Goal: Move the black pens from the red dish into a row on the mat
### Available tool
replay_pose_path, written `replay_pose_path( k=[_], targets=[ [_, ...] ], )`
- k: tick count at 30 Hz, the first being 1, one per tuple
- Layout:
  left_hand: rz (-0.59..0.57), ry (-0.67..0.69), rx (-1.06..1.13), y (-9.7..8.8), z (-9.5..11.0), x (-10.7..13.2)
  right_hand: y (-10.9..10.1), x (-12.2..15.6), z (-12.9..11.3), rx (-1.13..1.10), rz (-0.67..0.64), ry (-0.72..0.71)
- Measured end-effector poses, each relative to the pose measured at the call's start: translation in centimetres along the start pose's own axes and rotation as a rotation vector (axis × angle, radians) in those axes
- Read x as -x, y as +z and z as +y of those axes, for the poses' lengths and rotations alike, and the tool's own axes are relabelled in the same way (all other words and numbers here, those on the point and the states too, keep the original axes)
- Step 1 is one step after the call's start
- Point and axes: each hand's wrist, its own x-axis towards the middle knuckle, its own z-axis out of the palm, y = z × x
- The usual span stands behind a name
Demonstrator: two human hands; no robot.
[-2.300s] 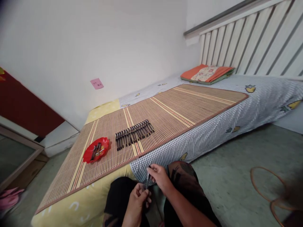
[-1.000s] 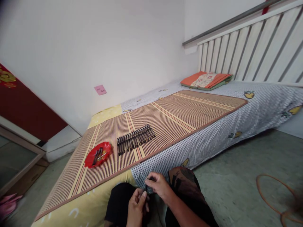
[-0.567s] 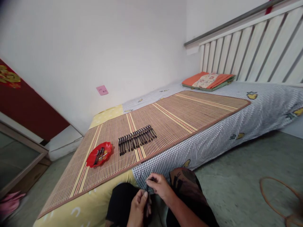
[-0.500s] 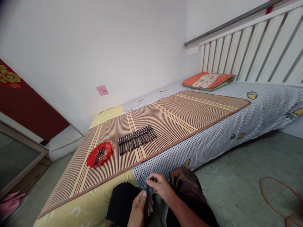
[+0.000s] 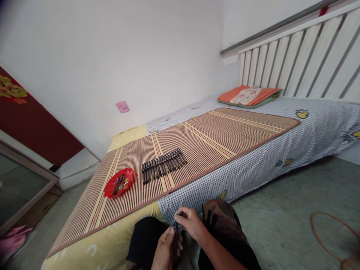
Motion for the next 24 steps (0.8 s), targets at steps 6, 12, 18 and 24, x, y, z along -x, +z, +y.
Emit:
replay_pose_path(
  k=[6, 12, 18, 24],
  targets=[
    [0.051, 0.104, -0.083, -0.5, -1.1, -0.5, 0.0, 0.0, 0.2, 0.021, 0.019, -0.005],
    [-0.025, -0.049, 0.04, -0.5, -1.7, -0.4, -0.2, -0.2, 0.8, -0.108, -0.034, 0.095],
    [-0.048, 0.003, 0.003, 0.1, -0.7, 0.2, -0.2, -0.1, 0.7, -0.091, -0.01, 0.096],
    [-0.076, -0.028, -0.047, 0.4, 0.3, 0.9, -0.8, -0.5, 0.2, -0.167, 0.087, 0.077]
  ],
)
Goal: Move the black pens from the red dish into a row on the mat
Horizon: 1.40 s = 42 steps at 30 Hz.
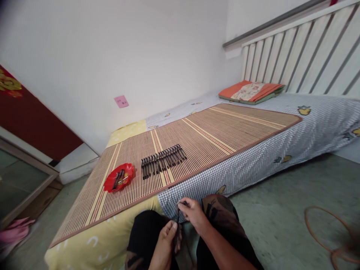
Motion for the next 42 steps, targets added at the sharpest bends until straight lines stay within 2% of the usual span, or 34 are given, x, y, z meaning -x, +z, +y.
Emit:
replay_pose_path(
  k=[3, 8, 10, 13, 16, 20, 23, 30, 36, 42],
  targets=[
    [-0.008, 0.023, -0.065, -0.1, 0.3, 0.1, -1.0, -0.5, -1.2, -0.077, 0.122, -0.062],
    [-0.014, 0.011, -0.121, -0.1, 0.7, 0.4, -3.8, -0.4, -5.1, -0.31, 0.394, -0.229],
    [0.007, 0.002, -0.059, 0.1, 1.0, 0.6, -4.5, 0.1, -6.2, -0.336, 0.426, -0.246],
    [0.037, -0.015, 0.115, 0.6, 1.6, 0.7, -4.1, 0.9, -6.2, -0.305, 0.327, -0.174],
    [0.047, -0.02, 0.243, 1.0, 2.4, 0.6, -2.0, 1.5, -4.1, -0.261, 0.2, -0.076],
    [0.029, -0.004, 0.262, 1.1, 3.1, 0.8, 0.6, 1.8, -1.2, -0.201, 0.068, 0.003],
    [0.047, 0.021, 0.252, 0.9, 3.2, 1.0, 1.5, 1.9, -0.5, -0.189, -0.003, 0.017],
    [0.101, 0.087, 0.242, 0.4, 2.7, 0.5, 2.0, 1.8, -1.1, -0.037, 0.063, -0.046],
    [0.133, 0.138, 0.231, 0.1, 2.3, -0.1, 1.3, 1.8, -3.2, 0.118, 0.151, -0.098],
    [0.079, 0.232, 0.132, 0.4, 3.5, -1.3, 1.7, 1.7, -4.9, 0.385, 0.034, -0.103]
  ],
)
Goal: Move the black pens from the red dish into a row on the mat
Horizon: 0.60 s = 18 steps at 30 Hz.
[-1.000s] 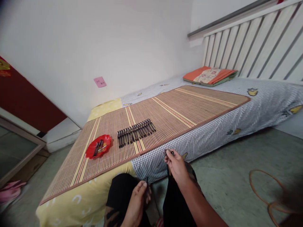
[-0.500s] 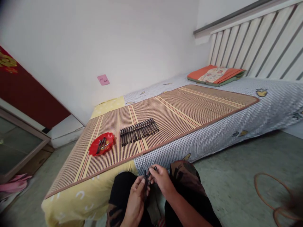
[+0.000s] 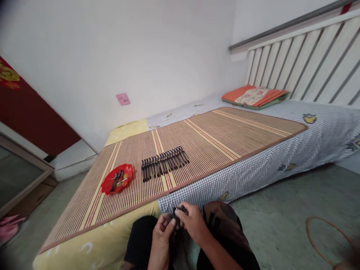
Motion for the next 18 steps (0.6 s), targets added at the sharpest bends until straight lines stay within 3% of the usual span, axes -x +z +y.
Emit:
replay_pose_path(
  k=[5, 9, 11, 13, 15, 17, 18],
  targets=[
    [0.009, 0.067, -0.051, 2.3, 1.9, -2.3, -0.9, -1.7, -2.2, 0.083, -0.014, -0.104],
    [0.024, 0.087, -0.124, 4.3, 2.0, -4.2, -5.4, -6.2, -5.6, 0.05, -0.081, -0.07],
    [-0.033, 0.038, -0.224, 5.1, 1.5, -5.2, -8.5, -9.7, -7.6, 0.043, -0.111, -0.049],
    [-0.224, -0.041, -0.412, 5.8, 0.9, -6.2, -11.1, -13.8, -9.5, 0.136, -0.118, -0.029],
    [-0.513, -0.118, -0.62, 6.4, 0.5, -7.1, -12.9, -17.9, -10.7, 0.341, -0.082, 0.05],
    [-0.73, -0.174, -0.755, 7.1, 0.2, -8.1, -13.7, -21.6, -11.0, 0.435, -0.067, 0.091],
    [-0.783, -0.201, -0.793, 7.4, 0.0, -8.6, -13.8, -23.3, -10.8, 0.479, -0.061, 0.111]
  ],
)
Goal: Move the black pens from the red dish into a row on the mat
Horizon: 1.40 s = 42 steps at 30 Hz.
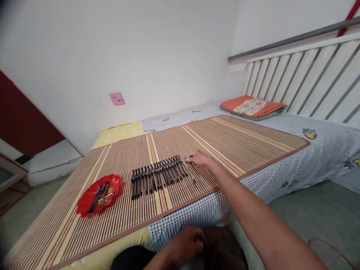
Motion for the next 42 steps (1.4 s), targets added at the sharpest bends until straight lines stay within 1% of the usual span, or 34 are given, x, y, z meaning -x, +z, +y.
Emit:
replay_pose_path(
  k=[2, 4, 6, 8, 12, 15, 17, 20, 24, 27, 32, 36, 39, 42],
  targets=[
    [-0.039, -0.063, -0.007, -0.1, -0.4, -1.3, 0.2, -2.9, 0.4, 0.08, 0.015, 0.045],
    [-0.06, -0.125, 0.044, -0.3, -1.1, -2.4, 0.7, -5.3, 1.0, 0.171, 0.037, 0.089],
    [-0.05, -0.166, 0.074, -0.6, -1.9, -3.2, 1.3, -7.1, 1.6, 0.254, 0.058, 0.116],
    [-0.025, -0.182, 0.009, -0.9, -2.3, -3.4, 1.7, -8.3, 2.3, 0.321, 0.075, 0.126],
    [0.012, -0.238, -0.146, -0.9, -2.0, -3.1, 2.6, -9.3, 3.3, 0.407, 0.113, 0.109],
    [0.051, -0.266, -0.168, -0.3, -1.9, -3.2, 3.3, -9.5, 3.9, 0.445, 0.149, 0.069],
    [0.074, -0.253, -0.164, 0.1, -2.2, -3.5, 3.6, -9.5, 4.2, 0.465, 0.181, 0.035],
    [0.059, -0.245, -0.176, 0.3, -2.6, -4.0, 3.9, -9.6, 4.6, 0.487, 0.222, -0.013],
    [0.024, -0.195, -0.205, 0.3, -3.2, -4.4, 3.9, -9.5, 5.0, 0.5, 0.262, -0.04],
    [0.048, -0.125, -0.212, 0.4, -3.7, -4.7, 3.6, -9.0, 5.2, 0.491, 0.283, -0.042],
    [0.071, -0.092, -0.2, 0.6, -4.3, -4.8, 3.1, -7.5, 5.6, 0.478, 0.294, -0.038],
    [0.075, -0.064, -0.213, 0.5, -4.2, -4.7, 3.0, -5.3, 6.2, 0.485, 0.266, -0.047],
    [0.069, -0.061, -0.228, 0.3, -4.1, -4.6, 2.8, -2.9, 6.8, 0.489, 0.23, -0.072],
    [0.072, -0.054, -0.246, 0.3, -4.0, -4.6, 2.6, -0.5, 7.6, 0.447, 0.198, -0.102]
  ],
)
